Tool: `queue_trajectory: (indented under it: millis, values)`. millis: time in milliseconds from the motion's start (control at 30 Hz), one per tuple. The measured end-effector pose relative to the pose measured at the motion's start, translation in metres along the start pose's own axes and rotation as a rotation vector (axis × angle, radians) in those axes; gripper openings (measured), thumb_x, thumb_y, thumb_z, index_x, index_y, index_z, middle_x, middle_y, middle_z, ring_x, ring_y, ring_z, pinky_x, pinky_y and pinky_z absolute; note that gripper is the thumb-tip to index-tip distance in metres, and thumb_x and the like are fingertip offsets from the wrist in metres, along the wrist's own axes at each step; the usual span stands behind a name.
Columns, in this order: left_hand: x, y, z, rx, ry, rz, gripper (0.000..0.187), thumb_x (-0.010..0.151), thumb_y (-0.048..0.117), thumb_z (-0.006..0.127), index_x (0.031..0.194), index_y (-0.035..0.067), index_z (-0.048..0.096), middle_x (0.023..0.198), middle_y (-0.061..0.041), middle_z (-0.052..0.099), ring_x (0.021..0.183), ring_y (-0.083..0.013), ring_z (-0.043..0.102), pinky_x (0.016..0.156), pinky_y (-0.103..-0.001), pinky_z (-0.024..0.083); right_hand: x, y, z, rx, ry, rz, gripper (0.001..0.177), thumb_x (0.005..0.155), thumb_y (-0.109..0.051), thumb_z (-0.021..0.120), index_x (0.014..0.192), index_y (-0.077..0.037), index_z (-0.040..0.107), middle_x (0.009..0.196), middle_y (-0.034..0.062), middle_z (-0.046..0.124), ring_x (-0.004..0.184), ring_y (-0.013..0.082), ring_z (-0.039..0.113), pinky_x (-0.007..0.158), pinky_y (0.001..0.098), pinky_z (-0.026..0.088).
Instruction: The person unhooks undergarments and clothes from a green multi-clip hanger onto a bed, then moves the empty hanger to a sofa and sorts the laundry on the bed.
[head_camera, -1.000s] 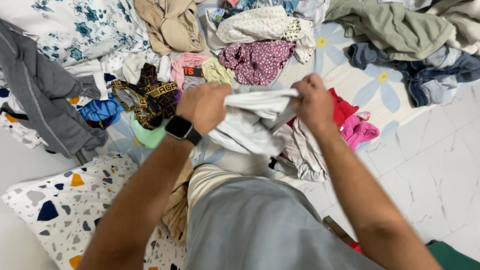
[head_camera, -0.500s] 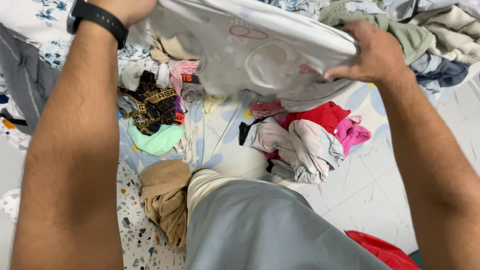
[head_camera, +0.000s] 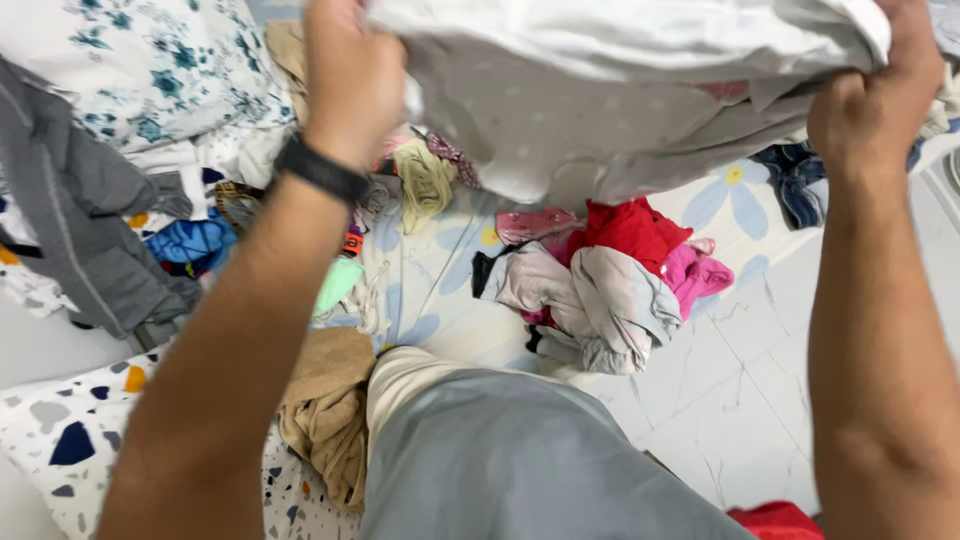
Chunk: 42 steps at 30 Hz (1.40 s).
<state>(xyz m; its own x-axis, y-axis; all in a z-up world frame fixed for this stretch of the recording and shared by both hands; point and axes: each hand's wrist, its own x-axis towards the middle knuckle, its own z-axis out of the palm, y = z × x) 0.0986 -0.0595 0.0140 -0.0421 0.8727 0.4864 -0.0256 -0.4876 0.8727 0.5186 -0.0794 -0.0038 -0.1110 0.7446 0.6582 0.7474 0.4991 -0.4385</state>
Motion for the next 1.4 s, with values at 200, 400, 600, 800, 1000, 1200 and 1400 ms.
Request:
queue_trajectory:
  millis: [200,400,600,800,1000,1200,1400]
  values:
    - [-0.143,-0.053,0.067,0.372,-0.164,0.080,0.029,0.074,-0.008,0.047,0.094,0.010,0.057,0.111,-0.005,0.065,0.105,-0.0222,0.059,0.094,-0.033,0.044,-0.134,-0.018,-0.003,-0.207,0.163,0.026,0.013,0.091,0.004,0.069,0.091,-0.002,0.057,0.090,0.0153,0.059,0.085,0.0315,0.057,0.075,0.0351,0.045]
    - [-0.341,-0.185,0.049,0.779,-1.356,-0.788,0.036,0.072,0.010,0.059,0.106,0.002,0.055,0.111,-0.022,0.053,0.104,-0.0333,0.052,0.086,-0.038,0.043,-0.310,-0.009,0.041,-0.432,-1.194,0.474,0.053,0.064,-0.019,0.070,0.113,-0.009,0.052,0.114,0.0132,0.053,0.111,0.0299,0.045,0.096,0.0426,0.031]
    - [-0.381,-0.206,-0.010,0.437,-0.730,-1.032,0.034,0.074,0.019,0.060,0.105,0.005,0.056,0.103,-0.016,0.061,0.099,-0.0267,0.058,0.084,-0.033,0.044,-0.292,-0.096,0.069,-0.319,-0.866,0.936,0.031,0.080,-0.018,0.058,0.110,-0.008,0.056,0.110,0.0129,0.058,0.106,0.0284,0.054,0.091,0.0361,0.045]
    - [-0.336,-0.219,-0.088,0.486,-0.025,-0.990,0.023,0.075,0.016,0.059,0.095,0.005,0.060,0.095,-0.012,0.065,0.092,-0.0232,0.062,0.083,-0.032,0.047,-0.221,-0.169,0.153,-0.024,-0.967,0.605,0.037,0.073,-0.015,0.060,0.109,-0.007,0.053,0.111,0.0125,0.053,0.103,0.0300,0.050,0.084,0.0376,0.044]
    - [-0.273,-0.195,-0.159,1.139,0.207,-0.832,0.037,0.058,0.015,0.077,0.094,0.019,0.066,0.136,-0.020,0.018,0.127,-0.0407,0.018,0.098,-0.045,0.028,-0.187,-0.191,0.275,0.072,-1.188,0.591,0.038,0.075,-0.016,0.057,0.112,-0.008,0.051,0.113,0.0105,0.051,0.101,0.0266,0.052,0.081,0.0361,0.045]
    - [-0.281,-0.241,-0.227,1.039,-0.148,-1.271,0.060,0.062,0.025,0.076,0.118,0.024,0.055,0.142,-0.018,-0.001,0.131,-0.0408,0.006,0.101,-0.047,0.020,-0.209,-0.162,0.402,0.096,-1.098,0.752,0.033,0.079,-0.016,0.053,0.112,-0.008,0.057,0.108,0.0100,0.061,0.095,0.0230,0.062,0.084,0.0330,0.049]
    - [-0.335,-0.258,-0.257,0.941,-0.617,-1.326,0.056,0.067,0.029,0.071,0.118,0.018,0.052,0.141,-0.016,0.014,0.127,-0.0399,0.017,0.103,-0.043,0.023,-0.187,-0.156,0.473,0.036,-0.837,0.518,0.059,0.069,-0.011,0.059,0.123,0.002,0.041,0.117,0.0232,0.049,0.109,0.0410,0.044,0.090,0.0446,0.037]
